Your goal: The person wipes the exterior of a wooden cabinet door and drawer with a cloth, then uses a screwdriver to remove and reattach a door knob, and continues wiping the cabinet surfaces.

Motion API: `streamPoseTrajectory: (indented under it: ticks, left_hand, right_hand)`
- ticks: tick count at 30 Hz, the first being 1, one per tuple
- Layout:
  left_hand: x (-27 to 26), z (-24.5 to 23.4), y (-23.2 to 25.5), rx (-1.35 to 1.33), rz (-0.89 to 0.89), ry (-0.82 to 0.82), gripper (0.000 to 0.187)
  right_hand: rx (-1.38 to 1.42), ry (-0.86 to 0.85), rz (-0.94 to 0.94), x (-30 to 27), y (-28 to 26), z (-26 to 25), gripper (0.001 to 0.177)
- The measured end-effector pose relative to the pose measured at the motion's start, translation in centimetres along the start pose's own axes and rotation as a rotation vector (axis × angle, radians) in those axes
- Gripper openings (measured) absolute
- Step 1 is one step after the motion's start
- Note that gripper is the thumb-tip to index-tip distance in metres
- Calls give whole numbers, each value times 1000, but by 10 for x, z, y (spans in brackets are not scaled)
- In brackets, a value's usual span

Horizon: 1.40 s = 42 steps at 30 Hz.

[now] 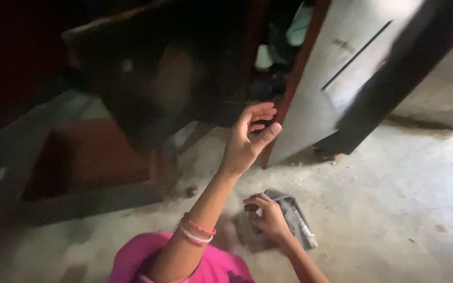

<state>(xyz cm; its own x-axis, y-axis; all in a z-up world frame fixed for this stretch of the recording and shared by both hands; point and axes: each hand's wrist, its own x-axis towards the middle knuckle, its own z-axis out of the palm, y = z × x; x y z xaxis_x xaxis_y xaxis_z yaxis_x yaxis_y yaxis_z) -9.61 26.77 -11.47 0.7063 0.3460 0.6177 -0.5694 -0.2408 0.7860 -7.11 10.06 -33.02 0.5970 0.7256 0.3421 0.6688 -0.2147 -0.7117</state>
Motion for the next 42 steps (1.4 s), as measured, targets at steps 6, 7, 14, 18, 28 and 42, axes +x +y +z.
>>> streamPoseTrajectory:
  ticks: [6, 7, 14, 18, 28, 42]
  left_hand:
    - [49, 43, 34, 201, 268, 58, 79]
    - [59, 48, 39, 185, 236, 52, 79]
    - [112, 70, 60, 38, 94, 3, 48]
    - [111, 66, 59, -35, 12, -38, 46]
    - [116, 53, 61, -178, -51, -156, 55]
    - [59, 128, 86, -94, 48, -9, 46]
  right_hand:
    - [797, 556, 164, 22, -60, -144, 16]
    - [771, 683, 112, 31, -75, -169, 18]
    - [668, 625, -215, 88, -175, -276, 46]
    - [474, 680, -190, 117, -195, -283, 53]
    - [390, 652, -336, 139, -185, -299, 46]
    - [482, 803, -324, 83, -135, -297, 50]
